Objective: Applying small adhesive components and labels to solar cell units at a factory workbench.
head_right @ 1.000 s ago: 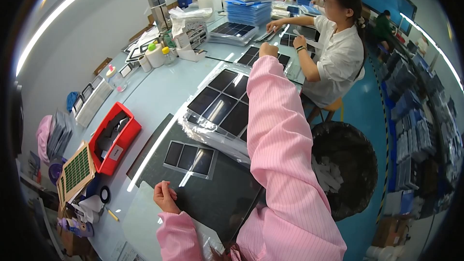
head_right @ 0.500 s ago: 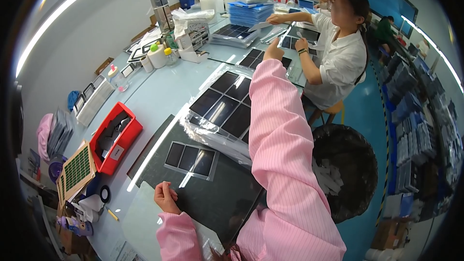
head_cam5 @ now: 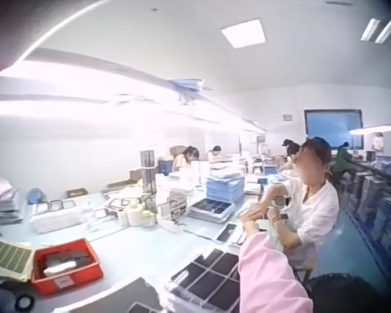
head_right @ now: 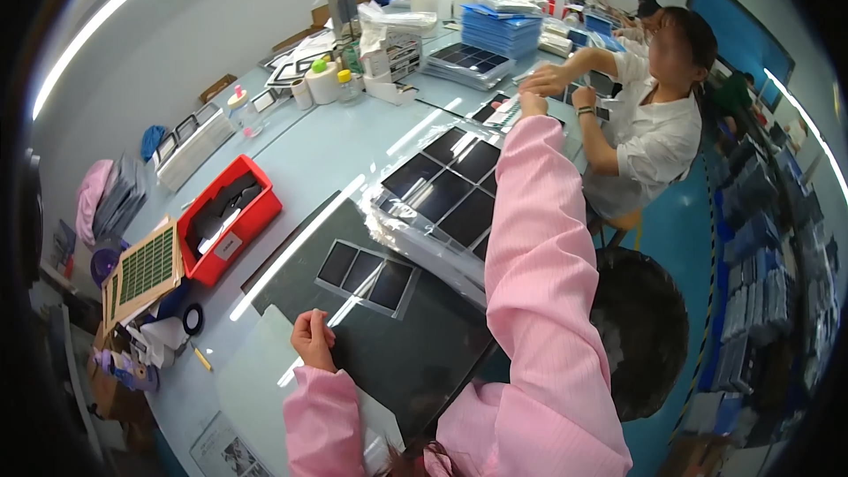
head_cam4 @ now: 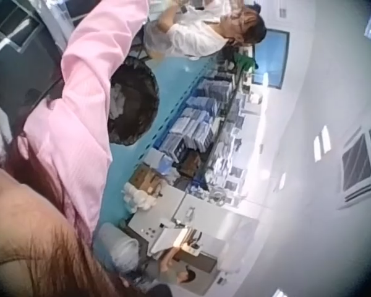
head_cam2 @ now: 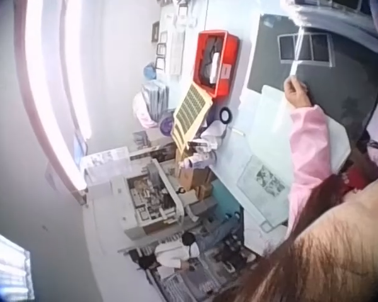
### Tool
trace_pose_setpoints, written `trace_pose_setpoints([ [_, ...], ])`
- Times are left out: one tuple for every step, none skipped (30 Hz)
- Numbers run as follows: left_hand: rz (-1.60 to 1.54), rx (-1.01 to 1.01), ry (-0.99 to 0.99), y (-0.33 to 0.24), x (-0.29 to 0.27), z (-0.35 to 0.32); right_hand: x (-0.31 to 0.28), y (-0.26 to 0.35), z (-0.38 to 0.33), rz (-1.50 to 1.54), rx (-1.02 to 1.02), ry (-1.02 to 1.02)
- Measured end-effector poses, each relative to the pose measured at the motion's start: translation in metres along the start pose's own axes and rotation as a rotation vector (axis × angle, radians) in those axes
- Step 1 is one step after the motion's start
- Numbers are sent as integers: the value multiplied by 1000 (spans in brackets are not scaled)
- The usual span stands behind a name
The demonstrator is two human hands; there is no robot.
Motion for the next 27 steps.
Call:
trace_pose_setpoints([
  [52,-9,-98,-1,-20,-3,51,29,-21,222,46,104],
  [105,-21,-124,1,-30,-3,80,50,-47,423,104,202],
  [137,-31,-147,-2,-42,-4,85,77,-69,613,155,295],
  [134,-13,-132,-1,-42,-3,64,91,-51,768,209,363],
  [129,4,-113,1,-38,-1,39,102,-44,917,271,430],
  [147,1,-117,3,-37,2,27,123,-65,1069,349,515],
  [185,0,-136,1,-42,-1,45,189,-108,1234,450,610],
  [164,0,-109,1,-32,-1,24,220,-105,1301,556,546],
  [149,8,-87,0,-27,1,14,260,-109,1373,664,481],
  [144,5,-78,2,-29,2,5,315,-121,1330,479,632],
  [138,0,-59,5,-29,1,-6,366,-141,1275,295,767],
  [119,-25,-54,0,-29,-2,-16,417,-168,1174,160,897],
  [127,-31,-64,-3,-34,-6,-24,467,-204,1075,24,1021],
  [102,-40,-51,-4,-39,-10,-27,508,-245,1091,-15,1120],
  [74,-50,-32,-5,-45,-16,-33,542,-287,1103,-55,1212],
  [126,-90,-25,-9,-53,-25,-39,569,-330,1067,1,1316],
  [127,-94,-6,-12,-50,-33,-25,574,-361,1115,-7,1427],
  [102,-102,30,-13,-53,-42,-21,586,-395,1116,37,1474],
  [76,-106,61,-14,-59,-51,-16,592,-430,1091,122,1512],
  [89,-107,101,-16,-68,-62,-7,595,-462,1106,208,1563],
  [95,-99,94,-16,-80,-74,8,593,-492,1124,255,1602],
  [145,-104,98,-14,-95,-86,13,589,-521,1157,400,1624],
  [187,-109,108,-15,-100,-98,27,578,-539,1169,440,1604],
  [179,-99,108,-18,-106,-109,43,561,-552,1145,454,1619],
  [156,-139,69,-23,-116,-121,51,549,-565,1115,503,1640],
  [128,-179,47,-28,-119,-129,65,532,-568,1040,478,1607],
  [117,-174,41,-33,-122,-134,74,522,-571,965,454,1588],
])
Point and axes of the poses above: each hand's wrist, its own z-axis towards the middle knuckle, its own x-axis out of the palm, y = z × x, the point moved 6 cm from there along z, towards the middle knuckle, and after that the axes turned 1 degree about -y, right-handed, at the moved point
